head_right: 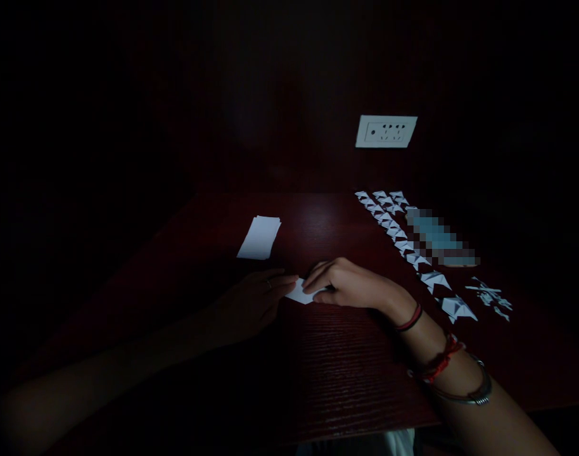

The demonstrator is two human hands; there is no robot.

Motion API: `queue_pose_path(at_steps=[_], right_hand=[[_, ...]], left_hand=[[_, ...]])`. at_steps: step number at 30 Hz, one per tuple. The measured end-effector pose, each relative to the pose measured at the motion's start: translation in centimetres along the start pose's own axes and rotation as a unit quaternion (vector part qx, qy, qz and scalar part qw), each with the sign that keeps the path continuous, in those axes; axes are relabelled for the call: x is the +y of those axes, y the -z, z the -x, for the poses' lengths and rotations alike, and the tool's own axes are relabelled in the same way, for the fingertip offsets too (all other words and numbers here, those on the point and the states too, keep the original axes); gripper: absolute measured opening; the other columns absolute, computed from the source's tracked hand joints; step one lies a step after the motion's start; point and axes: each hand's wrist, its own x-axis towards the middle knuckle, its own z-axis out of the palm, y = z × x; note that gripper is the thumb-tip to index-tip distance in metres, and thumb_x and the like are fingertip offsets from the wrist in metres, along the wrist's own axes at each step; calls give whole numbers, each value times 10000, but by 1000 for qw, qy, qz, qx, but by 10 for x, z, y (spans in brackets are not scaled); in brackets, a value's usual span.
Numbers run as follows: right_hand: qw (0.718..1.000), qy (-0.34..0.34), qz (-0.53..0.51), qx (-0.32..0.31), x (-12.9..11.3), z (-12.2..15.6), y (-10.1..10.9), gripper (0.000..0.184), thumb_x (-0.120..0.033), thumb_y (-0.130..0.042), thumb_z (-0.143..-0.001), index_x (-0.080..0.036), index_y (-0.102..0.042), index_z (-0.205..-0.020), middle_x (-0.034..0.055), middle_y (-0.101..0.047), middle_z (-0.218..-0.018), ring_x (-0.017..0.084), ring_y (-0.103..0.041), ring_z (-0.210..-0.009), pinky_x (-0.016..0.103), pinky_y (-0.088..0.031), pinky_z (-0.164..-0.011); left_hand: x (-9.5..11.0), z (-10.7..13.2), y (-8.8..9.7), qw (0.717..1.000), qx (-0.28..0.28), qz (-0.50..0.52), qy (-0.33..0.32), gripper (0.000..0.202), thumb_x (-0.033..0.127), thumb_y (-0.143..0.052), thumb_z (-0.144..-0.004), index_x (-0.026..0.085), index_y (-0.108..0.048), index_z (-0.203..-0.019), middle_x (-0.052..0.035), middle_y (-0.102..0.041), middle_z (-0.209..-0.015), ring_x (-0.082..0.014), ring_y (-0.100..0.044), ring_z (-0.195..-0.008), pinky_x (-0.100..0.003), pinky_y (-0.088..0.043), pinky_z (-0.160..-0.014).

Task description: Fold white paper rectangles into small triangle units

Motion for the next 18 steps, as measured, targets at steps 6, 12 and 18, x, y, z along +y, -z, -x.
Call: queue_pose_path(at_steps=[6, 12, 18], right_hand=[[1000, -4, 15, 12, -1, 1, 2, 235, -147, -537, -750, -153, -619, -971, 44, -600, -1019, 122, -556, -908, 221, -416, -823], [999, -1, 39, 8, -3, 1, 1, 214, -155, -531, -762, -134, -626, -953, 53, -593, -1016, 127, -558, -905, 206, -414, -820], [998, -6, 55, -1, -2, 2, -1, 206, -171, -518, -777, -126, -623, -949, 65, -586, -1015, 132, -545, -921, 216, -414, -829]], left_hand=[[1, -1, 0, 1000, 5, -17, -7, 380, 170, -365, -812, 164, -375, -1192, -31, -391, -1252, -195, -313, -1161, -366, -289, -955], [3, -1, 2, 999, -2, -40, -11, 376, 162, -378, -807, 127, -388, -1181, -77, -429, -1199, -205, -380, -1105, -359, -334, -915], [2, -1, 1, 999, 19, -25, -20, 363, 146, -384, -800, 132, -387, -1163, -78, -427, -1196, -194, -378, -1109, -349, -335, -917]])
